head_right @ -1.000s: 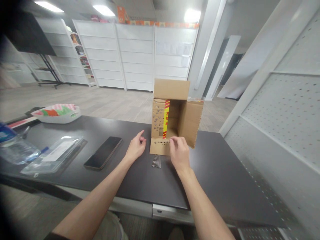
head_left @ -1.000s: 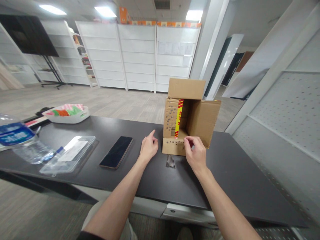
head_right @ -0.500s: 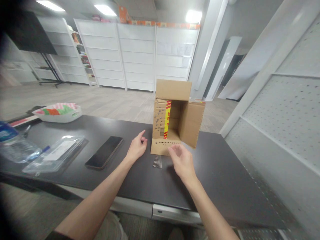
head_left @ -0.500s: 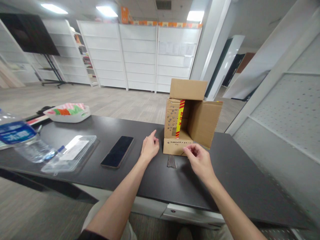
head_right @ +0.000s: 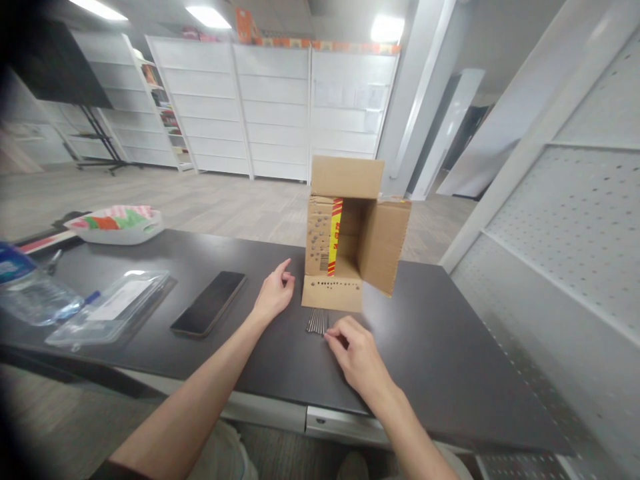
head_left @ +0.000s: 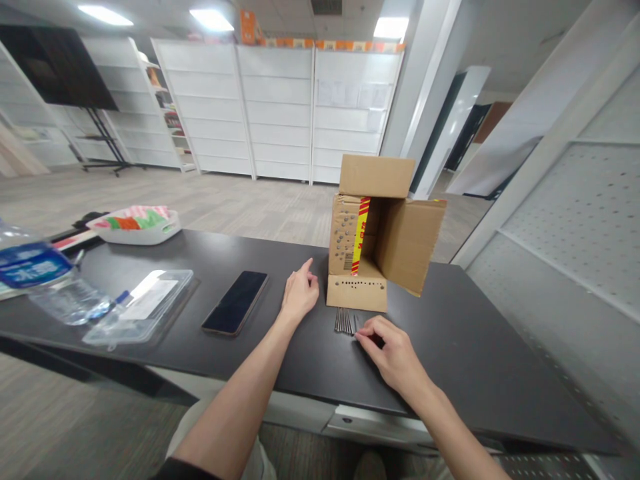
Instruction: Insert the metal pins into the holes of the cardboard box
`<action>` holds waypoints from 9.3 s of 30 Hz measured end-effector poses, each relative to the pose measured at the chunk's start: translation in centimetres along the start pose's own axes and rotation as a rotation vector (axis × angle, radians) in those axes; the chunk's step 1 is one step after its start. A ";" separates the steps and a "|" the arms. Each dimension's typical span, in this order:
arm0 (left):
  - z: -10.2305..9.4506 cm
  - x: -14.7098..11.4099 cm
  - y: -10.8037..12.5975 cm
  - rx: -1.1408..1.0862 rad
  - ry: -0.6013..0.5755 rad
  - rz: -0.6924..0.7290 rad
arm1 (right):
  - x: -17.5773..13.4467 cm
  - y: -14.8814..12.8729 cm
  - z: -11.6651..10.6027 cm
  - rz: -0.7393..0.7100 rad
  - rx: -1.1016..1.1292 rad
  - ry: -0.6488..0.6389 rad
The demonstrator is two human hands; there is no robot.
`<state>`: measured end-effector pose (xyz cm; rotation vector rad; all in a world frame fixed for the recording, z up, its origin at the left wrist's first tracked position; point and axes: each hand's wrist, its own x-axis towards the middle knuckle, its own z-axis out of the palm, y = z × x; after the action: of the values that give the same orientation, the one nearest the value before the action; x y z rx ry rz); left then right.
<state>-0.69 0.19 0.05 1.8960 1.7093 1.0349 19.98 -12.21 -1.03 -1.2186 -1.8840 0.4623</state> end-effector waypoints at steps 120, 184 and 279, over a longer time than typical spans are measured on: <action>1.0 0.5 -1.9 0.243 0.125 0.157 | 4.1 -1.2 2.2 -0.204 -0.365 -0.189; 1.0 0.2 -1.2 0.183 0.095 0.136 | 7.0 0.6 2.1 -0.152 -0.038 0.176; 0.8 0.1 -0.8 0.180 0.090 0.116 | 8.5 2.6 4.3 -0.136 -0.382 0.236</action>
<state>-0.69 0.54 -1.01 2.1124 1.8157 1.0544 16.41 -2.95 -1.63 -1.3112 -1.8835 -0.1194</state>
